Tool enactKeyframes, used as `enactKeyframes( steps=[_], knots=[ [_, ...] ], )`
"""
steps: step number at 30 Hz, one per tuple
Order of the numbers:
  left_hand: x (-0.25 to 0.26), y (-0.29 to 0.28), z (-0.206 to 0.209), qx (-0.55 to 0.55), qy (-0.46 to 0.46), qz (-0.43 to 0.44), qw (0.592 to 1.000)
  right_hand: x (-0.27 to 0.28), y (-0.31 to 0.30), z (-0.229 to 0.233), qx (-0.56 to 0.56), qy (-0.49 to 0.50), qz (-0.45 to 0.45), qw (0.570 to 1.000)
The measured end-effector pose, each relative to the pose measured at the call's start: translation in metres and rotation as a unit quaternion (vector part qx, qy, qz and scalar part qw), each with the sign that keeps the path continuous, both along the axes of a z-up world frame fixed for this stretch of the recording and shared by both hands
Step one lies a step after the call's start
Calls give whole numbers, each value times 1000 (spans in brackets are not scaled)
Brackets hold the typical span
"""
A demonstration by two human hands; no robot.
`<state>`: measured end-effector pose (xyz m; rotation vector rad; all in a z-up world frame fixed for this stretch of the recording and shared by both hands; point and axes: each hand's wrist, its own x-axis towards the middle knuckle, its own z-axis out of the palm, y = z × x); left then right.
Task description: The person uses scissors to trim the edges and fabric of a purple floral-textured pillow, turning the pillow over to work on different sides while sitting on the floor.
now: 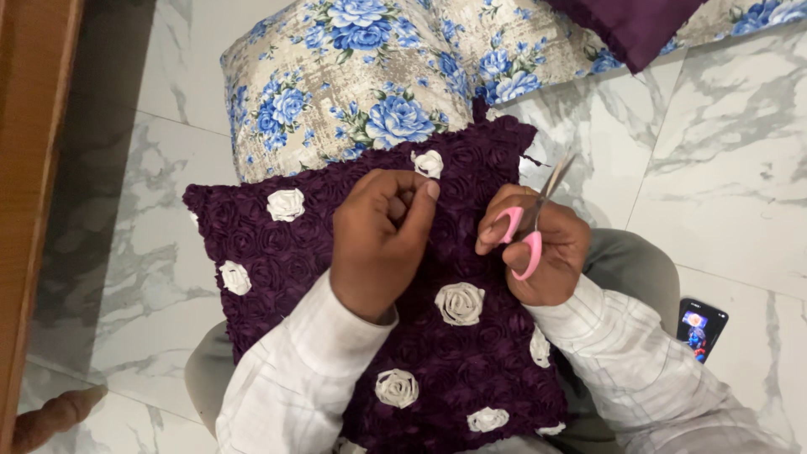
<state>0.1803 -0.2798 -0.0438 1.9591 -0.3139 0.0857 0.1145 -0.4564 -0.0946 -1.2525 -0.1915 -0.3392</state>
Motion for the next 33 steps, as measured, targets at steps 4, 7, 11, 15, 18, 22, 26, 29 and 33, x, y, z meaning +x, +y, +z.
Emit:
enactKeyframes(
  steps=[4, 7, 11, 15, 18, 22, 26, 29, 33],
  knots=[
    [5, 7, -10, -111, 159, -36, 980, 2, 0, 0, 43, 6, 14, 999],
    [10, 11, -10, -192, 251, -56, 947, 1, -4, 1, 19, 24, 14, 999],
    [17, 13, 2, -184, 358, -12, 915, 6, -8, -3, 30, 33, 2, 999],
    [20, 11, 1, -193, 360, -12, 913, 13, -12, -8, 121, 14, -10, 993],
    [15, 7, -3, -223, 280, -32, 933, 14, -14, -9, 130, 9, -13, 991],
    [6, -3, -1, -58, 84, -15, 995, 14, -14, -10, 125, 12, -7, 992],
    [1, -10, -1, 11, 3, 6, 1000, 13, -14, -8, 120, 23, -4, 993],
    [-1, -7, -4, -50, 24, -15, 998, 14, -15, -3, 131, 19, 0, 991],
    [7, 1, -12, -62, 36, -34, 997, 20, -37, 10, -24, 71, 39, 996]
  ],
)
